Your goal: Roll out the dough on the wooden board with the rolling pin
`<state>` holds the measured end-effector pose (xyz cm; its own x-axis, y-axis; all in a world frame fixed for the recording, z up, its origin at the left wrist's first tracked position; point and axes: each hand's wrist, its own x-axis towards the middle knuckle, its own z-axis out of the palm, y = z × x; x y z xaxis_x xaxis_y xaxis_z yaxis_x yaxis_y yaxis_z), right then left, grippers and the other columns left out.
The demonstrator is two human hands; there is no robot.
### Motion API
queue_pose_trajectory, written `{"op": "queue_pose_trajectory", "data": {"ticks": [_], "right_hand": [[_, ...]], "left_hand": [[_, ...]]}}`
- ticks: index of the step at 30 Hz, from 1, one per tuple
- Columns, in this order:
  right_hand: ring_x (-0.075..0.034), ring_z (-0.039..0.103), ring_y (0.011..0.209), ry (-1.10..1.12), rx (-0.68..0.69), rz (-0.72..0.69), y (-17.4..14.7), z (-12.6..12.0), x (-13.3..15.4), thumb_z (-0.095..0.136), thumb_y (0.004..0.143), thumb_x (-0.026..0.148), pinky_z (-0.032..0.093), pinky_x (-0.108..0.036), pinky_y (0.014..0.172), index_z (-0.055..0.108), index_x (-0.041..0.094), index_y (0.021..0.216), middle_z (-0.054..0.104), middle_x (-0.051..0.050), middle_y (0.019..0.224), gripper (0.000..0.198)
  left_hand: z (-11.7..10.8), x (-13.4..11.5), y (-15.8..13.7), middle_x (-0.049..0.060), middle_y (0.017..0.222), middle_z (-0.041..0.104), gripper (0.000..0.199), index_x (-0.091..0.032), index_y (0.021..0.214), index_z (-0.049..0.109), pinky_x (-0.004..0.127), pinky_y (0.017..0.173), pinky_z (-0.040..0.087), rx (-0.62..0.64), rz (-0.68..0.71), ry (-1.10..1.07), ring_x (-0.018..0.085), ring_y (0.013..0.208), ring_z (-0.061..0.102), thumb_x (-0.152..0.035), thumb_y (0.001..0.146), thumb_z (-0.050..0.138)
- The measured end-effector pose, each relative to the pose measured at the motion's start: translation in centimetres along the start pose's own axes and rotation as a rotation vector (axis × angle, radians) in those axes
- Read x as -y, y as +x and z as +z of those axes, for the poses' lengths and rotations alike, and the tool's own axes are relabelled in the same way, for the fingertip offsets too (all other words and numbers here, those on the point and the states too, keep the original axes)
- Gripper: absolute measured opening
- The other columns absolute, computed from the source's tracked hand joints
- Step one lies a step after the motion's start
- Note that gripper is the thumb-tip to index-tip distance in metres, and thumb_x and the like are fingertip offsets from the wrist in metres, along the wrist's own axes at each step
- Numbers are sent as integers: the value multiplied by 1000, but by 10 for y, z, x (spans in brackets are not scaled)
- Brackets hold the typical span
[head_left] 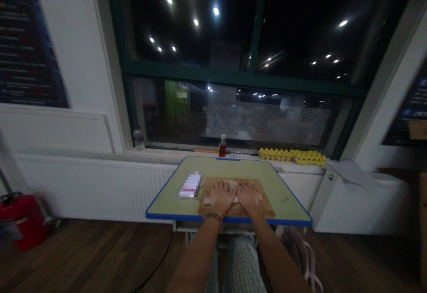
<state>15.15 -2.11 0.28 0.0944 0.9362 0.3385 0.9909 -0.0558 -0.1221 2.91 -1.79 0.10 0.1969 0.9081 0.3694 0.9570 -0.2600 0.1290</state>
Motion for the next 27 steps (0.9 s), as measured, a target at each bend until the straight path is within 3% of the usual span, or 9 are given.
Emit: {"op": "queue_pose_trajectory", "data": {"ticks": [17,27], "right_hand": [[-26,59,114,-6,-4,36,-11,0,-2,35,96,25,40,-36,92,67,18,117,69,-12,117,39],[-22,63,107,-15,-56,-26,-22,6,-8,34,96,21,42,-32,89,64,15,121,69,-14,114,39]], "left_hand": [[-3,-5,-11,15,117,66,38,-14,108,68,44,94,39,-49,39,27,31,113,53,-39,95,42],[-1,-5,-16,13,112,67,35,-16,104,68,44,92,39,-66,113,34,29,109,54,-35,96,40]]}}
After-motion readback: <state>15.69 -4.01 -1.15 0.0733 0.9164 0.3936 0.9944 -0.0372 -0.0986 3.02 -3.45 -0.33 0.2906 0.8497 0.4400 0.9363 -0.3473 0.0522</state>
